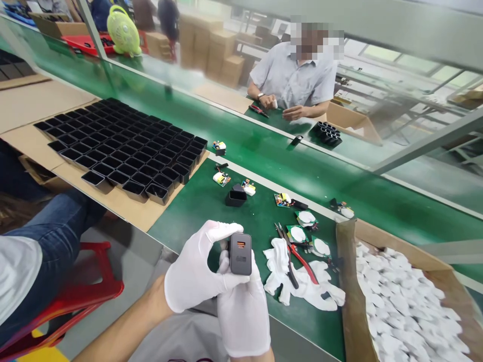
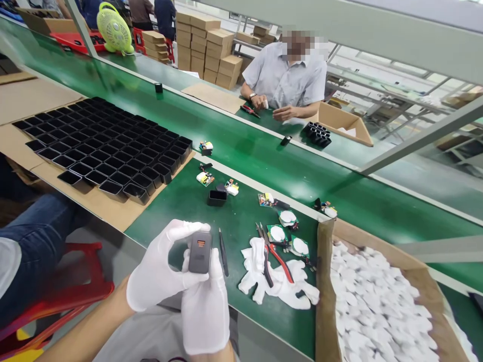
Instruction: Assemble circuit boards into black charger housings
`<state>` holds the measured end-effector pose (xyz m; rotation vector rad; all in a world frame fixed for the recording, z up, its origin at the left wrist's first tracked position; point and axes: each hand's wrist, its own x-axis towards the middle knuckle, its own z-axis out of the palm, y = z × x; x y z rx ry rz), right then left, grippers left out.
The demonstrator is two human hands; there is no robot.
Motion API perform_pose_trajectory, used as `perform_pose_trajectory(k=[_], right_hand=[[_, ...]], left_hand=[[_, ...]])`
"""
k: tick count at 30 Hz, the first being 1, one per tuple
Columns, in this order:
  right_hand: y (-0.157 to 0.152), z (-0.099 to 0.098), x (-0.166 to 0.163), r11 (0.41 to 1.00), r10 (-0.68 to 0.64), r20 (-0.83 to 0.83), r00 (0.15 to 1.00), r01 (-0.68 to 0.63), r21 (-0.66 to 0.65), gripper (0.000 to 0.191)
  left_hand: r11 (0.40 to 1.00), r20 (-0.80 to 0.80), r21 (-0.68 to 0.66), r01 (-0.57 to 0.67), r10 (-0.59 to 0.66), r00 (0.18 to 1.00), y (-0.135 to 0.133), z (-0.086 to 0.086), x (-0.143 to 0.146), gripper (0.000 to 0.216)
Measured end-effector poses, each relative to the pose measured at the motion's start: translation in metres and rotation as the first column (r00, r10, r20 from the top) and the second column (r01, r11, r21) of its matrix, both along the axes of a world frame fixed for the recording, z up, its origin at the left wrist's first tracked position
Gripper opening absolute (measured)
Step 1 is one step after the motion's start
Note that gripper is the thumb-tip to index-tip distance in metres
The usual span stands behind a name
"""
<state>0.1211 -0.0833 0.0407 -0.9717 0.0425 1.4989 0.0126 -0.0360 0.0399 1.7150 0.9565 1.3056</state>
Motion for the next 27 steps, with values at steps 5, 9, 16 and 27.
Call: perform_pose_trajectory(k=[5,9,16,27], right_hand=[[0.005,-0.002,0.007,0.994,-0.035,0.424,0.905,-0.012,0.106,0.042],[0.009,-0.009,0.024,0.984,-0.100,0.782,0.615,-0.055,0.170,0.068],[0.019,-0.001,0.040,0.964,-0.056,0.885,0.462,-0.206,0.168,0.022],[0.022,0.019,0.053,0.875,0.116,0.886,0.449,-0.468,0.123,0.023]], left_hand=[[0.994,-0.083,0.088,-0.068,0.076,0.994,-0.001,-0.001,-0.004,0.072],[0.991,-0.221,0.088,-0.102,0.119,0.968,-0.001,-0.015,-0.013,0.067],[0.995,-0.305,0.037,-0.092,0.099,0.947,-0.007,-0.028,-0.023,0.062],[0.937,0.147,-0.273,0.218,-0.184,0.972,-0.022,-0.028,-0.025,0.063]])
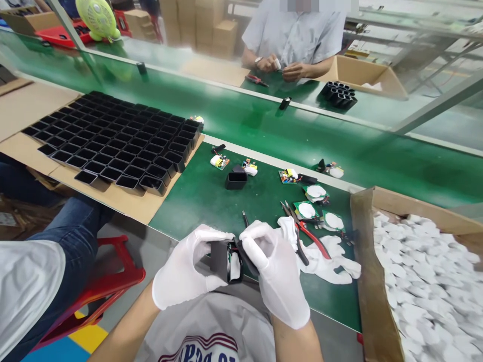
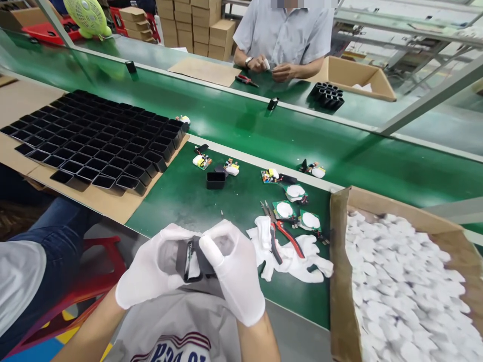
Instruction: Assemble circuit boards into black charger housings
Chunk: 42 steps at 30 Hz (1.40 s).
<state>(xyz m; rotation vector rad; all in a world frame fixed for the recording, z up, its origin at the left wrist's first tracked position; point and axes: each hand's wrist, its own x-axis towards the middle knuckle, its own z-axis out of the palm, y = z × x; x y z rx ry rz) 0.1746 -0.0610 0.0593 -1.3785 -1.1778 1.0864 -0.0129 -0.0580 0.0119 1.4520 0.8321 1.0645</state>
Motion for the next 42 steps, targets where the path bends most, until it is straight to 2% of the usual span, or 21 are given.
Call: perform_pose_trajectory(k=[3,6,9,12,14,17,19,22,25,28,31,36,40,42], right_hand=[[0.001,0.003,0.002,0.996,0.055,-0.011,0.998,-0.056,-0.074,0.027],[0.001,-0.002,0.005,0.987,0.077,-0.043,0.996,-0.082,-0.135,0.031],[0.002,-0.011,0.006,0.977,0.082,-0.171,0.982,-0.113,-0.178,0.041],[0.002,-0.019,0.002,0.961,0.043,-0.318,0.947,-0.126,-0.247,0.048],[0.001,-0.023,-0.003,0.964,-0.016,-0.387,0.922,-0.088,-0.250,0.045],[-0.007,-0.031,-0.009,0.988,-0.043,-0.460,0.887,-0.030,-0.149,0.046],[-0.016,-0.037,-0.010,0.998,-0.036,-0.388,0.921,0.009,-0.070,0.040],[-0.031,-0.044,-0.006,0.994,-0.101,-0.044,0.994,0.102,0.032,0.021],[-0.041,-0.049,0.005,0.981,-0.193,0.171,0.966,0.188,0.044,0.014],[-0.041,-0.050,0.013,0.981,-0.193,0.196,0.961,0.192,0.028,0.019],[-0.032,-0.050,0.015,0.987,-0.154,0.231,0.961,0.140,0.079,0.027],[-0.021,-0.049,0.011,0.961,-0.248,0.331,0.911,0.187,0.204,0.020],[-0.022,-0.048,0.004,0.964,-0.261,0.276,0.925,0.233,0.131,0.012],[-0.023,-0.047,0.005,0.978,-0.200,0.205,0.958,0.183,0.099,0.017]], left_hand=[[0.997,0.081,-0.053,0.048,-0.044,0.996,-0.006,0.001,0.004,0.060],[0.998,0.058,-0.064,0.028,-0.025,0.998,-0.010,0.002,0.005,0.055],[0.998,-0.030,-0.059,-0.022,0.021,0.999,-0.014,0.002,0.003,0.053],[0.995,-0.040,-0.100,-0.009,0.005,0.999,-0.016,0.002,0.002,0.056],[0.992,-0.019,-0.128,-0.014,0.012,1.000,-0.016,0.002,0.002,0.056],[0.986,0.014,-0.143,-0.081,0.084,0.996,-0.013,0.000,0.002,0.058],[0.980,0.000,-0.163,-0.116,0.117,0.993,-0.009,-0.003,0.002,0.063],[0.964,-0.035,-0.246,-0.098,0.092,0.995,-0.003,-0.007,0.000,0.067],[0.938,-0.054,-0.337,-0.085,0.071,0.996,0.002,-0.008,0.001,0.059],[0.925,-0.119,-0.370,-0.093,0.052,0.992,0.004,-0.002,0.006,0.048],[0.929,-0.127,-0.365,-0.061,0.015,0.992,0.005,0.008,0.012,0.042],[0.961,-0.227,-0.266,-0.075,0.013,0.974,0.000,0.020,0.011,0.048],[0.974,-0.277,-0.199,-0.108,0.050,0.960,-0.005,0.019,0.008,0.055],[0.970,-0.232,-0.222,-0.095,0.042,0.972,-0.004,0.016,0.006,0.058]])
